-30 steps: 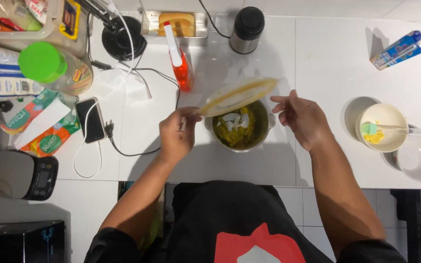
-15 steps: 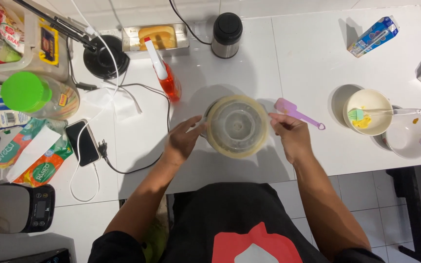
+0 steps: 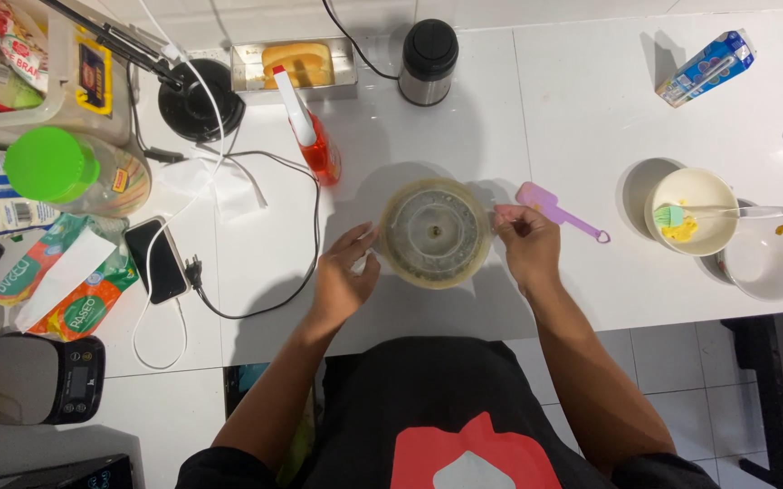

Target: The person prepares a pumpkin puree by placing cooked pumpkin pieces into a blender, adding liquid from a carton, and blending the mixture until smooth.

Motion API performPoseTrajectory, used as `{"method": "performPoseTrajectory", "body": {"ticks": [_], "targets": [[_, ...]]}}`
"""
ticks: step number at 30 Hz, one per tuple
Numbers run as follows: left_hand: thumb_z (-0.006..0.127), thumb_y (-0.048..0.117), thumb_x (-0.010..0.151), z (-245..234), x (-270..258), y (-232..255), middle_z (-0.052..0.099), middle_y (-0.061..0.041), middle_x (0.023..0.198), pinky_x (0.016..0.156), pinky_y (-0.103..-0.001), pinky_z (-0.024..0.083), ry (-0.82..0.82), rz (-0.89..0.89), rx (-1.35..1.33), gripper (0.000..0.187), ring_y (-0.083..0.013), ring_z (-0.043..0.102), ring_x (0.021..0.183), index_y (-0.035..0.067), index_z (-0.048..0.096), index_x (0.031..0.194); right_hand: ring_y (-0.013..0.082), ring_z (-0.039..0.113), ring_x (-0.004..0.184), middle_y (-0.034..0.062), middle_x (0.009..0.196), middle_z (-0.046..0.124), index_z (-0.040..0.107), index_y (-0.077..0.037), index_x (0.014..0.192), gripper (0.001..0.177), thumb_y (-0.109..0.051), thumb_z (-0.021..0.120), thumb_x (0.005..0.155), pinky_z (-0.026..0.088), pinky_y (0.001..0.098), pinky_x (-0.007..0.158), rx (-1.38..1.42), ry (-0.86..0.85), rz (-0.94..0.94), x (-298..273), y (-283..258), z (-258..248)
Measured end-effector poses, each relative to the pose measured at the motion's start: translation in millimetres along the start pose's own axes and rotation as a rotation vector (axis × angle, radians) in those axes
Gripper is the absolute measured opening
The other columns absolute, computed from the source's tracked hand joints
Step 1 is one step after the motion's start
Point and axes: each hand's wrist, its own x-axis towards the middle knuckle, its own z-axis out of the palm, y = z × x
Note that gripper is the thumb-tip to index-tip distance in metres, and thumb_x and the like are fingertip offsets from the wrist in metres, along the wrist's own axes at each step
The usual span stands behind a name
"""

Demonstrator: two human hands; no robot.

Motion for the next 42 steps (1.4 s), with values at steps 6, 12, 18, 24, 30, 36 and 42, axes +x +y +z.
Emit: {"method": "performPoseTrajectory", "body": {"ticks": [6,12,18,24,30,36,42], "targets": [[0.069,-0.001,0.094,21.3,-4.4,3.8,0.074,-0.031,0.109,0.070,-0.044,0.064,0.095,-0.315,-0.210,0.020,-0.0438,0.075,0.093,-0.005,0.076,0.113,0.0148,0.058,0.076,0.0098,0.084,0.065,0.076,-0.005,0.104,0.008,-0.008,0.073,0.097,0.050,0.0261,0.067,-0.015,-0.003,0.051,8.8,-0.1,-0.8],[0.074,0.008,0.092,35.8,-0.2,-16.5,0.078,-0.020,0.097,0.072,-0.032,0.058,0.131,-0.784,-0.521,0.030,-0.0189,0.072,0.079,-0.003,0.070,0.119,0.0152,0.059,0.071,0.0103,0.085,0.063,0.073,-0.001,0.107,0.013,-0.009,0.070,0.097,0.051,0.0262,0.065,0.042,-0.051,0.183,12.2,-17.0,2.1],[0.072,0.010,0.093,38.7,15.5,-17.2,0.078,-0.013,0.090,0.065,-0.030,0.054,0.247,-0.826,-0.478,0.020,-0.0142,0.069,0.075,0.003,0.075,0.111,0.0155,0.060,0.075,0.0108,0.089,0.062,0.072,0.002,0.110,0.017,-0.010,0.069,0.098,0.053,0.0263,0.069,0.075,-0.123,0.175,33.8,-26.7,11.7],[0.074,0.011,0.091,35.8,23.0,-10.2,0.075,-0.012,0.085,0.067,-0.031,0.054,0.294,-0.860,-0.418,0.017,-0.0163,0.067,0.073,0.003,0.077,0.106,0.0393,0.071,0.096,0.0237,0.110,0.066,0.070,-0.001,0.128,0.051,-0.032,0.084,0.091,0.057,0.0491,0.087,-0.597,-0.133,-0.432,113.5,-74.9,28.1],[0.079,0.034,0.080,22.9,40.1,15.0,0.079,-0.005,0.097,0.080,-0.026,0.057,0.265,-1.122,-0.440,0.044,-0.0130,0.070,0.086,0.006,0.078,0.114,0.0506,0.041,0.131,0.0271,0.154,0.026,0.018,-0.034,0.163,0.113,-0.046,0.089,0.076,0.052,0.0606,0.090,-1.082,-0.352,-0.662,217.2,-123.7,116.1],[0.076,0.013,0.093,33.1,37.2,4.9,0.067,-0.001,0.079,0.063,-0.024,0.051,0.291,-1.157,-0.485,0.019,-0.0103,0.056,0.067,0.005,0.076,0.111,0.0496,0.056,0.107,0.0212,0.129,0.041,0.046,-0.022,0.145,0.082,-0.030,0.088,0.075,0.057,0.0582,0.078,-0.974,-0.492,-0.585,226.6,-146.2,120.4],[0.074,0.021,0.094,34.4,46.4,12.2,0.062,0.001,0.072,0.057,-0.027,0.045,0.332,-1.149,-0.469,0.012,-0.0102,0.051,0.062,0.009,0.076,0.095,0.0420,0.052,0.101,0.0235,0.118,0.051,0.053,-0.016,0.138,0.078,-0.028,0.089,0.071,0.048,0.0500,0.074,-0.780,-0.550,-0.851,133.6,-219.6,37.0]]}}
